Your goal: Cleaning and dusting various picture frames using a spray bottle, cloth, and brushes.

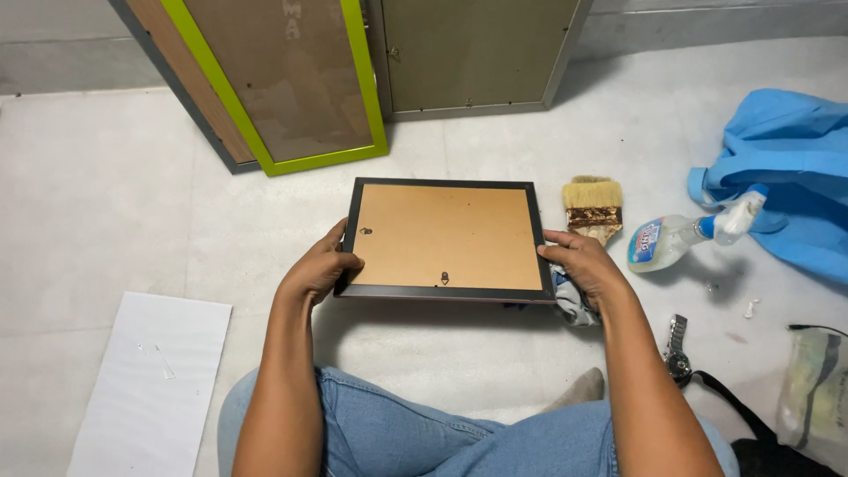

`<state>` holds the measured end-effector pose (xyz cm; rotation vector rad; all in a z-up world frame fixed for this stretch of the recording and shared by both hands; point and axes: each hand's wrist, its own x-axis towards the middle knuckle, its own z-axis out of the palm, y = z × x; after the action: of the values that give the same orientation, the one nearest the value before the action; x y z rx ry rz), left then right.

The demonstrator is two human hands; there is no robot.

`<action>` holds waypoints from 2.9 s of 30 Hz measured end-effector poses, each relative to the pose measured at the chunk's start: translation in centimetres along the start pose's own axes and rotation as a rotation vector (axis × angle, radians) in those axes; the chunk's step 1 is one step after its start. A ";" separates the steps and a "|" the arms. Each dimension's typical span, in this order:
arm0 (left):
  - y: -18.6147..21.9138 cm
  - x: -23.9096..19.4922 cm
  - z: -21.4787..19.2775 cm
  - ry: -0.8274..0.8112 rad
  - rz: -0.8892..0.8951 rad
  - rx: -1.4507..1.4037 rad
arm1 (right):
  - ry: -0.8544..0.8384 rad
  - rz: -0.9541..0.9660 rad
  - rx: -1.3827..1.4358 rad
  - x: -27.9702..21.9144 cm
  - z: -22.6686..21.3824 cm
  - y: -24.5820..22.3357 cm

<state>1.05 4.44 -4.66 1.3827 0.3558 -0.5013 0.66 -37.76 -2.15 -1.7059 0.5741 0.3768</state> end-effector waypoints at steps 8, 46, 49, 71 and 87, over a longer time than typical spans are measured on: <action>1.9 -1.2 1.8 0.176 -0.102 0.183 | -0.012 0.087 -0.059 0.4 0.2 0.6; 0.0 0.3 2.5 0.263 -0.081 1.081 | -0.148 -0.336 -1.067 -0.9 7.6 2.9; -1.9 2.0 1.7 0.278 -0.113 1.024 | -0.171 -0.269 -0.963 -0.7 7.1 3.4; 3.0 -2.2 11.1 -0.066 0.159 0.727 | -0.188 -0.131 -0.029 -5.0 7.2 -5.4; 1.4 0.3 1.6 0.954 0.164 0.851 | 0.400 0.282 -1.007 5.9 -2.4 5.5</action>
<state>1.98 2.93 -3.34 2.4243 0.8426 0.2379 2.27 -41.86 -9.27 -2.7089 1.0289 0.5872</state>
